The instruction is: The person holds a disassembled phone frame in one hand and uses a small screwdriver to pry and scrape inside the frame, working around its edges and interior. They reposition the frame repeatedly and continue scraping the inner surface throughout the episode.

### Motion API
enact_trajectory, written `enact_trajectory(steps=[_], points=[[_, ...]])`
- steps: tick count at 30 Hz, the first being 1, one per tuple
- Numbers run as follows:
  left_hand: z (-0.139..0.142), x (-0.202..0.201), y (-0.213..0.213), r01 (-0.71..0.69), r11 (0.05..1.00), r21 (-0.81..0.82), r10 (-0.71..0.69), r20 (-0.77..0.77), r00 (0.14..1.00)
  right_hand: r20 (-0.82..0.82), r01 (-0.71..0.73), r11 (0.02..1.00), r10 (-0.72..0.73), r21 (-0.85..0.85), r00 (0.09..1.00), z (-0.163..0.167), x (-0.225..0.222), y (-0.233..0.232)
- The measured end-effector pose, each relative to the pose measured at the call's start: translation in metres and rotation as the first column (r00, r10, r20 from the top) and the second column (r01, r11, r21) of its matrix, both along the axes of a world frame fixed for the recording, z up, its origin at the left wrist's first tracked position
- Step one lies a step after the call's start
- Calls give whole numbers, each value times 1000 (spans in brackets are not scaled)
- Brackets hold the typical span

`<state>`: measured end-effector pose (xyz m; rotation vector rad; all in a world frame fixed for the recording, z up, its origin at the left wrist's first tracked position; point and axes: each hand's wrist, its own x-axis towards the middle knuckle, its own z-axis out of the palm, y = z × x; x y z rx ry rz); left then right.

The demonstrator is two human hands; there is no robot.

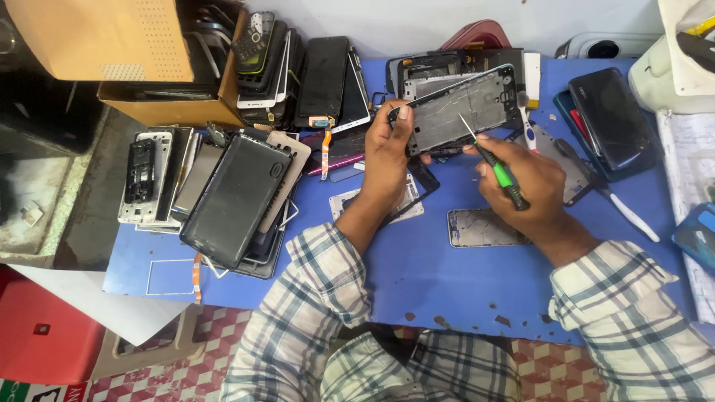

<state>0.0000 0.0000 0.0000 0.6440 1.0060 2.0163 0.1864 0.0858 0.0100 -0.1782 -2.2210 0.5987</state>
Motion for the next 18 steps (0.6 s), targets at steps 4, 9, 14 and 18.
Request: enact_trajectory(steps=[4, 9, 14, 18], points=[[1, -1, -1, 6, 1000, 10, -6, -9, 1000, -3, 3, 1000, -3, 31, 1000, 1, 1, 2], [2, 0, 1, 2, 997, 80, -1, -18, 1000, -9, -4, 1000, 4, 16, 1000, 0, 3, 4], [1, 0, 1, -4, 998, 60, 6, -31, 1000, -20, -5, 1000, 5, -2, 1000, -3, 3, 7], [-2, 0, 2, -11, 999, 31, 12, -38, 999, -39, 31, 999, -30, 39, 999, -4, 4, 7]])
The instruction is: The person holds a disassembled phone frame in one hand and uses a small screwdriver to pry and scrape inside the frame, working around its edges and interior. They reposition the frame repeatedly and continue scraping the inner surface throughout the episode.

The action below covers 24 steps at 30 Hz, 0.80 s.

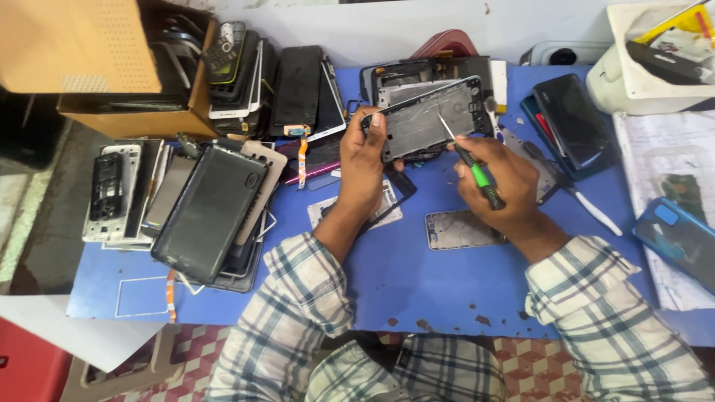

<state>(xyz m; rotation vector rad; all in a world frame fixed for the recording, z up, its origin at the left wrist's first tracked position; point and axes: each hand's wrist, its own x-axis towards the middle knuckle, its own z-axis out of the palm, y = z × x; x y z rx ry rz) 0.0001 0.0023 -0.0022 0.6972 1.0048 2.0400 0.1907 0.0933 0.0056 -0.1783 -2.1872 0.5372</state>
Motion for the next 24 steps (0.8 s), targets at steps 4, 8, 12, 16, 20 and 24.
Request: enact_trajectory(steps=[4, 8, 12, 16, 20, 24], points=[[-3, 0, 2, -3, 1000, 26, 2, 4, 1000, 28, -62, 998, 63, -27, 998, 1, 1, -1], [-4, -1, 2, -6, 1000, 6, 6, -7, 1000, 30, -73, 995, 71, 66, 997, 3, -1, 0], [-9, 0, 4, -1, 999, 47, 2, -30, 1000, 15, -29, 1000, 29, 9, 999, 2, 0, 1], [-17, -2, 6, -1, 998, 64, 5, -53, 999, 10, -51, 999, 51, -19, 999, -3, 0, 1], [-22, -4, 7, -2, 998, 63, 5, -44, 999, 16, -68, 998, 68, -13, 998, -6, -2, 3], [-24, -3, 10, -27, 999, 30, 28, -30, 999, 51, -66, 997, 68, -47, 996, -6, -3, 5]])
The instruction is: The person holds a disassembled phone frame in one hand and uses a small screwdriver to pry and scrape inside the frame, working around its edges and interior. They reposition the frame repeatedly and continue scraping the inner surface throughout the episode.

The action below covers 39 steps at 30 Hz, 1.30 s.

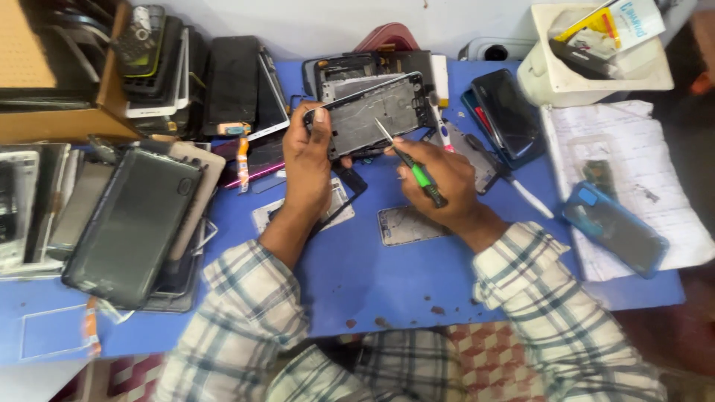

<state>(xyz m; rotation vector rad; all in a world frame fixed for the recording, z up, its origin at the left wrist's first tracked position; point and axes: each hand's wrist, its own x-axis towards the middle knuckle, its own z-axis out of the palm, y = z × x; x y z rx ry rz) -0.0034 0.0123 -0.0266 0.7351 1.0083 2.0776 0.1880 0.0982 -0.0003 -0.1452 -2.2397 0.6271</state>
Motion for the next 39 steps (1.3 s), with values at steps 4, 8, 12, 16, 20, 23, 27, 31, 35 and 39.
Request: enact_trajectory(steps=[4, 8, 12, 16, 20, 23, 27, 31, 35, 39], points=[[-5, -1, 1, 35, 999, 19, -35, 10, 999, -38, 0, 999, 2, 54, 999, -1, 1, 1], [-8, -3, 0, 34, 999, 27, -34, 6, 999, -36, -12, 999, 13, 41, 999, -4, 1, 2], [-6, -1, 1, 35, 999, 26, -35, 1, 999, -38, -17, 999, 19, 45, 999, -3, 1, 3], [-1, 0, 0, 19, 1000, -2, -19, 1, 1000, -19, -4, 1000, 5, 24, 1000, 0, 0, 1], [8, -1, -4, 24, 1000, 11, -24, -13, 1000, -31, -7, 998, 9, 62, 999, 3, -1, -3], [15, 1, -7, 24, 999, -22, -24, -11, 1000, -26, -12, 997, 14, 76, 1000, 7, -1, -5], [30, 5, -9, -81, 979, -188, 77, -29, 997, -26, 23, 995, -20, 99, 999, 13, -1, -9], [42, 7, -18, 17, 993, -121, -16, 6, 1000, -19, 23, 998, -22, 53, 1000, 19, -2, -16], [49, 6, -24, 71, 994, -82, -67, 46, 997, -31, 36, 997, -33, 74, 999, 19, -2, -18], [51, 5, -25, 116, 991, -64, -110, 93, 990, -23, 43, 996, -41, 73, 999, 14, -2, -18]])
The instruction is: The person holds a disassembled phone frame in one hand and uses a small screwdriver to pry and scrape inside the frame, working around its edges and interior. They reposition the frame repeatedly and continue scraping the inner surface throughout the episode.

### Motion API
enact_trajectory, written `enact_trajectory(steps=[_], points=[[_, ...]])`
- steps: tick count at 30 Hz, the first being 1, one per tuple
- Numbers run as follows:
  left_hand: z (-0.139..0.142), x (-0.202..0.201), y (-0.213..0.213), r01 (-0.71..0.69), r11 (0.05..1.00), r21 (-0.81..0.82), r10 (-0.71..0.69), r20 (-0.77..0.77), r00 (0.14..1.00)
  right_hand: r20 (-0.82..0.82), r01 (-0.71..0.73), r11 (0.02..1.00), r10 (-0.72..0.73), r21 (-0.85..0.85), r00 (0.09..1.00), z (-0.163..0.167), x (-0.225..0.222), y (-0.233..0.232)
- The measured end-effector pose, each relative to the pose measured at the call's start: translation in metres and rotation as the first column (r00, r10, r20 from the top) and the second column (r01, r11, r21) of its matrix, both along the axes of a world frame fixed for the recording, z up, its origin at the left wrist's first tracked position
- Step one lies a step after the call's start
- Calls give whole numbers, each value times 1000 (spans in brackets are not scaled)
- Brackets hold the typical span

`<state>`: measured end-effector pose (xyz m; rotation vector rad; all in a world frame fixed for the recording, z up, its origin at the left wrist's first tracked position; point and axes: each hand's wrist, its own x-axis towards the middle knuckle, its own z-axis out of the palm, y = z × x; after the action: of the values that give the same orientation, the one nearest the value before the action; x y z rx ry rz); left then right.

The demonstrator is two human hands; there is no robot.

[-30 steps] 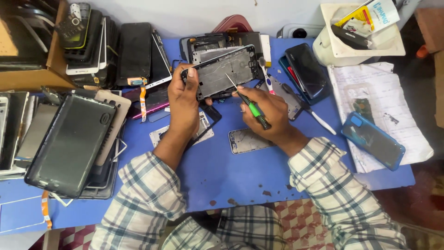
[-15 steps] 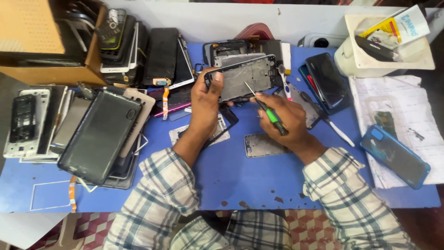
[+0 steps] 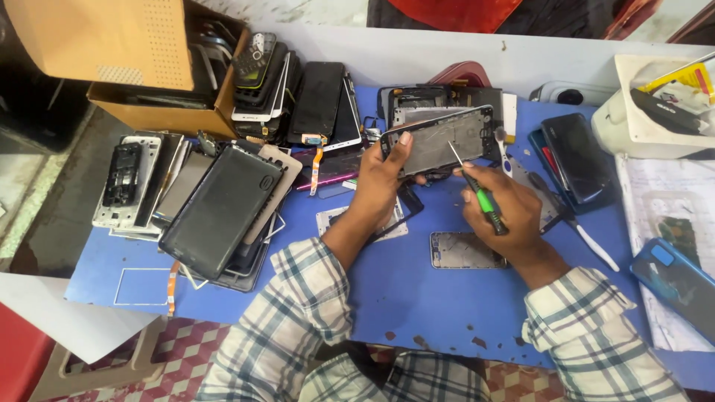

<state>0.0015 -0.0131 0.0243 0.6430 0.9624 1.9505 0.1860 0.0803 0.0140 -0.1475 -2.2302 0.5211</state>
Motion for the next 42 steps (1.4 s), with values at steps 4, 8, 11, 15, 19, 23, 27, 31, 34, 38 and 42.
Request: enact_trajectory(steps=[4, 8, 11, 15, 19, 23, 27, 31, 34, 38, 42], points=[[1, -3, -3, 26, 1000, 12, -26, 3, 1000, -13, 13, 1000, -13, 5, 1000, -4, -2, -2], [-1, -5, -6, 32, 999, 14, -33, 23, 999, -22, 24, 999, -24, -26, 999, -5, -5, -6], [-5, -7, -8, 33, 999, 28, -35, 55, 998, -39, 0, 1000, 0, 0, 999, -4, -6, -8], [-12, -9, -3, 29, 999, 29, -31, 86, 996, -17, -8, 998, 9, 54, 1000, -5, -5, -5], [-19, -11, 1, 38, 999, 26, -41, 98, 994, -29, 4, 999, -5, -42, 1000, -6, -3, 1], [-23, -12, 1, 41, 998, 51, -46, 96, 994, -23, -9, 990, 5, -140, 1000, -7, -3, 3], [-26, -12, 3, 47, 996, 78, -54, 91, 994, -42, -30, 998, 32, 62, 999, -7, -4, 3], [-27, -10, 5, 36, 998, 54, -41, 87, 995, -29, -10, 999, 8, -54, 1000, -6, -2, 3], [-26, -9, 4, 29, 998, 57, -33, 84, 996, -30, -17, 999, 16, -30, 999, -5, -1, 2], [-24, -8, 4, 28, 998, 56, -32, 78, 996, -20, -8, 998, 7, -65, 1000, -4, 0, 1], [-24, -8, 4, 26, 997, 71, -32, 75, 997, -24, -5, 998, 4, -57, 1000, -3, -1, 0]])
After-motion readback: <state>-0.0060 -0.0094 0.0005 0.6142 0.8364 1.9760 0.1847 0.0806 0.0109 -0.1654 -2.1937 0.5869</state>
